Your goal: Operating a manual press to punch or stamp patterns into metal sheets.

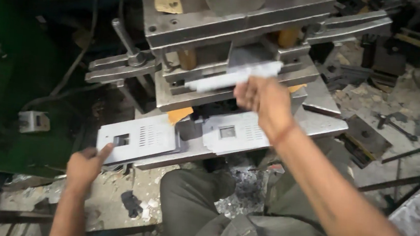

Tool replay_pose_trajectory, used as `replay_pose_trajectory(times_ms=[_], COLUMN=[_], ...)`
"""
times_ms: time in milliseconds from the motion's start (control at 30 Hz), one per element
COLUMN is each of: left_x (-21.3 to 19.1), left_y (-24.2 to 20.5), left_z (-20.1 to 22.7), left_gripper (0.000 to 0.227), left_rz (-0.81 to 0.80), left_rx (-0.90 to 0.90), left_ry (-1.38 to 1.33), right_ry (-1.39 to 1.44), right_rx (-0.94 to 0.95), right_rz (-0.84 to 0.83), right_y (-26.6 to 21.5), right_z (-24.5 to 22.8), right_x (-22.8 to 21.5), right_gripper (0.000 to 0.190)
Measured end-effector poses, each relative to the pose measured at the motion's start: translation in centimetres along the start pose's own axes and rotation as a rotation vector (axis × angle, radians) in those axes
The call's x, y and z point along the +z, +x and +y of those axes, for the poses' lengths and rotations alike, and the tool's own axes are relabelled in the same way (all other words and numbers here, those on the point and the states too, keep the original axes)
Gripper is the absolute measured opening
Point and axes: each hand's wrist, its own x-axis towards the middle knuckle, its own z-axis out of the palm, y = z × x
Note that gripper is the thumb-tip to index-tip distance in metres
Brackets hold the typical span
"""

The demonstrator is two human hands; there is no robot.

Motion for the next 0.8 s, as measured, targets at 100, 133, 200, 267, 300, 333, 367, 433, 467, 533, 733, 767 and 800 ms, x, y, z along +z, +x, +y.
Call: replay_pose_trajectory(times_ms=[100, 133, 200, 267, 300, 333, 367, 433, 467, 533, 733, 767, 800], left_x=[-1.1, -1.9, -3.6, -6.0, -7.3, -7.2, -7.1, -7.4, -7.1, -5.0, 4.4, 6.1, 7.7], left_y=[0.3, -0.3, -1.4, -4.3, -5.8, -6.7, -7.6, -9.8, -11.2, -13.9, -16.3, -15.7, -15.1], left_z=[-0.6, -1.0, -1.7, -0.7, -0.3, -0.6, -1.0, -0.4, 0.7, 4.0, 18.2, 19.6, 21.0], left_gripper=[0.065, 0.065, 0.058, 0.041, 0.027, 0.027, 0.022, 0.017, 0.023, 0.030, 0.036, 0.039, 0.043], left_rz=[0.037, 0.038, 0.184, 0.149, 0.111, 0.107, 0.156, 0.219, 0.178, 0.140, -0.127, -0.178, -0.231], left_rx=[-0.119, -0.120, -0.113, -0.077, -0.037, -0.038, 0.039, 0.121, 0.013, -0.104, -0.090, 0.020, 0.136], left_ry=[0.013, 0.006, -0.096, -0.403, -0.713, -0.712, -0.773, -0.831, -0.757, -0.680, -1.252, -1.333, -1.410], right_ry=[0.012, 0.006, 0.065, 0.051, 0.038, 0.036, -0.065, -0.162, -0.186, -0.215, -0.160, -0.145, -0.126], right_rx=[0.001, -0.003, 0.036, 0.099, 0.165, 0.166, 0.248, 0.328, 0.359, 0.398, 0.177, 0.032, -0.115], right_rz=[-0.069, -0.072, -0.090, -0.025, 0.041, 0.045, 0.072, 0.084, 0.089, 0.088, -0.238, -0.105, 0.030], right_y=[-5.3, -5.8, -6.9, -5.8, -5.2, -4.8, -4.3, -4.2, -4.7, -6.3, -9.2, -9.0, -8.7], right_z=[2.6, 4.3, 7.5, 9.3, 10.3, 10.7, 11.1, 11.8, 11.9, 11.3, 6.0, 5.2, 4.4], right_x=[-4.1, -5.7, -9.0, -9.7, -10.1, -10.3, -10.5, -10.3, -10.3, -9.3, -4.8, -4.5, -4.3], right_gripper=[0.021, 0.021, 0.019, 0.020, 0.022, 0.022, 0.022, 0.028, 0.028, 0.029, 0.038, 0.023, 0.015])
